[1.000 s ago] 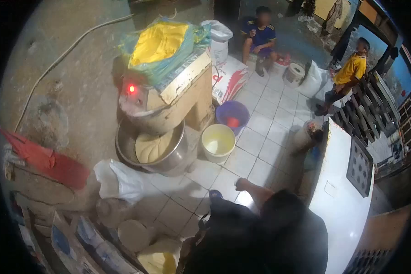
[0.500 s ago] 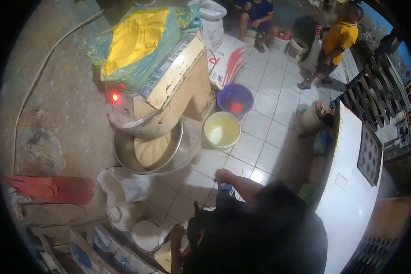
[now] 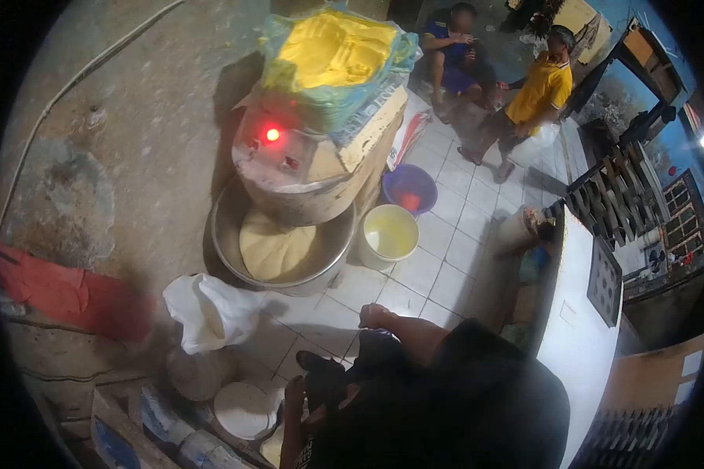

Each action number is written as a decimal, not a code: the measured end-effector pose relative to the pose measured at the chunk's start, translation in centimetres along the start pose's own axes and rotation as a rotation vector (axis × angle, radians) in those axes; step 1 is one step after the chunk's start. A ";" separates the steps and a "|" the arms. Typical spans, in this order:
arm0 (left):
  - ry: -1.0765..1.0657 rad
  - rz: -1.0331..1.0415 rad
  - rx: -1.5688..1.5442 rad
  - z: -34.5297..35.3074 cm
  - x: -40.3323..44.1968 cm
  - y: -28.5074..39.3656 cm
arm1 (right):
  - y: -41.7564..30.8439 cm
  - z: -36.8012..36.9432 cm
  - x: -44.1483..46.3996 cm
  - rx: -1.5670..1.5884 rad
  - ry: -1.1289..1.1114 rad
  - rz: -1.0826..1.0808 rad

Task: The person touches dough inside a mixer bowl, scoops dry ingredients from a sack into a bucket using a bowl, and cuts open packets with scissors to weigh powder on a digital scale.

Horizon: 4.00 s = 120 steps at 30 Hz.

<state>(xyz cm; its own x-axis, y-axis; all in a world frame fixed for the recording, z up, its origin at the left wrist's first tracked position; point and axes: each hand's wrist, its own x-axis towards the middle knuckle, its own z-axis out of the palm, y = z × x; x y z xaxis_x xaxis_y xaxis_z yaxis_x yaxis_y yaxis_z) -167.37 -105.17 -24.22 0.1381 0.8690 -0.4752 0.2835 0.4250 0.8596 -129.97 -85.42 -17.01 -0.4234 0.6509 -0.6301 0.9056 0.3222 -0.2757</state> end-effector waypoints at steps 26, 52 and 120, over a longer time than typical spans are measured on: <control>0.247 -0.495 -0.300 5.2 -3.1 -1.1 | -3.4 -10.7 32.7 -0.069 0.134 -0.340; 0.352 -0.524 -0.544 4.8 1.2 4.8 | -8.8 -12.6 36.1 -0.300 0.082 -0.344; 0.356 -0.433 -0.228 8.9 2.4 3.4 | -5.3 -8.8 39.3 -0.331 0.188 -0.534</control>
<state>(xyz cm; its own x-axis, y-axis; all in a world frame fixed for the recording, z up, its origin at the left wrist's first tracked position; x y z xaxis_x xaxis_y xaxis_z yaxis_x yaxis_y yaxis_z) -157.67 -103.90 -24.14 -0.2813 0.6193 -0.7330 0.0269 0.7687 0.6391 -151.60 -55.48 -33.92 -0.8367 0.4423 -0.3230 0.5275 0.8093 -0.2585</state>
